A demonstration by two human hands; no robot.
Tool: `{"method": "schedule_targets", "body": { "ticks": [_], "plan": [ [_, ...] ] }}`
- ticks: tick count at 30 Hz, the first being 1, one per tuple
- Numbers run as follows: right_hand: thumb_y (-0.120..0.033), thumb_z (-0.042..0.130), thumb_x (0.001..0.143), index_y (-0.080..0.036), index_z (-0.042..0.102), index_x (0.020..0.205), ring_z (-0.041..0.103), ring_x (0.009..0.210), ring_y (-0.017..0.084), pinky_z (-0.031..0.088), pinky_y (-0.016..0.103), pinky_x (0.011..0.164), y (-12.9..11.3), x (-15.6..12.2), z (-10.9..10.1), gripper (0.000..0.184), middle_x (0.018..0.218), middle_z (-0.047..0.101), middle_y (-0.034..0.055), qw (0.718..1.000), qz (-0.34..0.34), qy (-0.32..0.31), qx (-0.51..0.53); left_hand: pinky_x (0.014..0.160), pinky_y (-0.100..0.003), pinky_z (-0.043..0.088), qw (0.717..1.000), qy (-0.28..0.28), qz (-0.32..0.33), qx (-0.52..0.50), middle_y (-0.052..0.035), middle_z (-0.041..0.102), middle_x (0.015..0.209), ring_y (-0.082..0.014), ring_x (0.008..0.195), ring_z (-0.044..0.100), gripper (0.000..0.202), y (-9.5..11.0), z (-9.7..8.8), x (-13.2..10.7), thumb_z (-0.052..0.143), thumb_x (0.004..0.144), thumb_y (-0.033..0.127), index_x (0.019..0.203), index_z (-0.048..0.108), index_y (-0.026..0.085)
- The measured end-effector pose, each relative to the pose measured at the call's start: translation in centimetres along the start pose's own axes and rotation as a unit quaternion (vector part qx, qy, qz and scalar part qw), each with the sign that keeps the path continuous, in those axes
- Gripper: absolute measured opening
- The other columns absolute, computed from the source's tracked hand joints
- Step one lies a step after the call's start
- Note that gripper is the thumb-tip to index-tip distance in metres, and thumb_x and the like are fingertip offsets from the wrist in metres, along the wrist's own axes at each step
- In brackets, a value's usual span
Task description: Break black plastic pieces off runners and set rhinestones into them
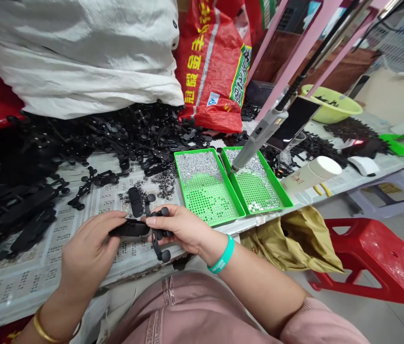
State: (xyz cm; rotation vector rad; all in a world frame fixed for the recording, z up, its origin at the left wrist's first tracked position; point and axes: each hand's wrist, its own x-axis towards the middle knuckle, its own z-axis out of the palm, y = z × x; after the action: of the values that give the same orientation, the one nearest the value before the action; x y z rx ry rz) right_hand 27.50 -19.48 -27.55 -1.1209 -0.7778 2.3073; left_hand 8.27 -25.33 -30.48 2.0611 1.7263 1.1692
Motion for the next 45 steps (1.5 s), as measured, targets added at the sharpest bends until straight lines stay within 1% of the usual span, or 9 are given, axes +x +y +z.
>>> {"method": "schedule_targets", "body": {
  "ticks": [5, 8, 10, 15, 19, 22, 27, 38, 45],
  "plan": [
    [-0.035, 0.082, 0.056, -0.014, 0.059, 0.083, 0.061, 0.053, 0.008, 0.046, 0.016, 0.046, 0.7, 0.6, -0.1, 0.041, 0.071, 0.062, -0.0019, 0.999, 0.030, -0.026, -0.009, 0.102, -0.039, 0.038, 0.982, 0.055, -0.132, -0.124, -0.0041, 0.064, 0.115, -0.0227, 0.111, 0.056, 0.028, 1.6, 1.2, 0.0, 0.053, 0.074, 0.011, 0.094, 0.068, 0.026],
    [-0.037, 0.082, 0.055, -0.014, 0.059, 0.080, 0.058, 0.051, 0.007, 0.045, 0.017, 0.048, 0.9, 0.7, -0.3, 0.041, 0.066, 0.060, -0.0033, 0.999, 0.006, -0.027, -0.035, 0.093, -0.041, 0.046, 0.872, 0.061, -0.333, -0.355, -0.0068, 0.059, 0.126, -0.0235, 0.111, 0.057, 0.040, 2.1, 1.1, 0.3, 0.055, 0.078, 0.026, 0.118, 0.057, 0.027],
    [-0.037, 0.080, 0.057, -0.014, 0.058, 0.079, 0.055, 0.049, 0.007, 0.043, 0.019, 0.049, 0.7, 0.7, -0.4, 0.038, 0.060, 0.057, -0.0050, 0.995, -0.015, -0.045, -0.085, 0.081, -0.040, 0.052, 0.794, 0.010, -0.419, -0.441, -0.0100, 0.064, 0.117, -0.0245, 0.100, 0.061, 0.044, 1.8, 0.4, 0.9, 0.052, 0.081, 0.041, 0.121, 0.055, 0.023],
    [-0.029, 0.071, 0.069, -0.015, 0.060, 0.083, 0.051, 0.052, 0.007, 0.041, 0.020, 0.054, -0.2, 0.9, -0.6, 0.023, 0.060, 0.058, -0.0052, 0.955, -0.048, -0.085, -0.278, 0.061, -0.024, 0.049, 0.816, -0.196, -0.435, -0.327, -0.0058, 0.069, 0.079, -0.0182, 0.073, 0.061, 0.027, 1.1, -1.8, 2.9, 0.074, 0.063, 0.039, 0.080, 0.070, 0.018],
    [-0.027, 0.070, 0.070, -0.016, 0.061, 0.084, 0.052, 0.060, 0.008, 0.042, 0.022, 0.059, -0.6, 0.9, -0.6, 0.020, 0.067, 0.058, -0.0039, 0.939, -0.079, -0.086, -0.324, 0.044, -0.017, 0.037, 0.718, -0.298, -0.471, -0.416, 0.0012, 0.060, 0.066, -0.0079, 0.051, 0.050, 0.024, 1.6, -1.5, 2.8, 0.078, 0.059, 0.028, 0.075, 0.063, 0.019],
    [-0.025, 0.070, 0.069, -0.017, 0.062, 0.084, 0.054, 0.070, 0.010, 0.044, 0.023, 0.064, -0.3, 0.8, -0.5, 0.018, 0.081, 0.060, -0.0009, 0.941, -0.135, -0.029, -0.308, 0.049, -0.019, 0.043, 0.662, -0.256, -0.516, -0.480, 0.0025, 0.057, 0.065, -0.0080, 0.053, 0.054, 0.027, 2.3, -0.1, 1.5, 0.079, 0.059, 0.025, 0.070, 0.055, 0.018],
    [-0.026, 0.069, 0.070, -0.018, 0.060, 0.079, 0.051, 0.063, 0.009, 0.043, 0.023, 0.058, 0.7, 0.8, -0.2, 0.015, 0.079, 0.056, -0.0017, 0.943, -0.163, 0.080, -0.277, 0.061, -0.025, 0.052, 0.652, -0.159, -0.525, -0.523, -0.0028, 0.066, 0.087, -0.0133, 0.071, 0.063, 0.037, 3.5, 1.4, -0.1, 0.075, 0.066, 0.024, 0.100, 0.060, 0.023],
    [-0.028, 0.059, 0.080, -0.016, 0.058, 0.074, 0.043, 0.059, 0.009, 0.035, 0.024, 0.058, 0.2, 0.4, 0.6, 0.013, 0.065, 0.051, -0.0031, 0.933, -0.124, 0.039, -0.336, 0.069, -0.029, 0.056, 0.621, -0.079, -0.537, -0.565, -0.0035, 0.068, 0.099, -0.0154, 0.075, 0.066, 0.038, 2.9, 0.9, -0.9, 0.075, 0.067, 0.023, 0.104, 0.065, 0.023],
    [-0.025, 0.057, 0.080, -0.015, 0.056, 0.080, 0.050, 0.058, 0.009, 0.042, 0.024, 0.061, 1.0, 0.3, 1.4, 0.010, 0.067, 0.055, -0.0016, 0.977, -0.074, -0.007, -0.200, 0.094, -0.040, 0.048, 0.598, -0.036, -0.516, -0.612, -0.0051, 0.065, 0.116, -0.0226, 0.106, 0.060, 0.059, 3.3, 1.6, -1.3, 0.075, 0.068, 0.021, 0.123, 0.055, 0.026]
  ]
}}
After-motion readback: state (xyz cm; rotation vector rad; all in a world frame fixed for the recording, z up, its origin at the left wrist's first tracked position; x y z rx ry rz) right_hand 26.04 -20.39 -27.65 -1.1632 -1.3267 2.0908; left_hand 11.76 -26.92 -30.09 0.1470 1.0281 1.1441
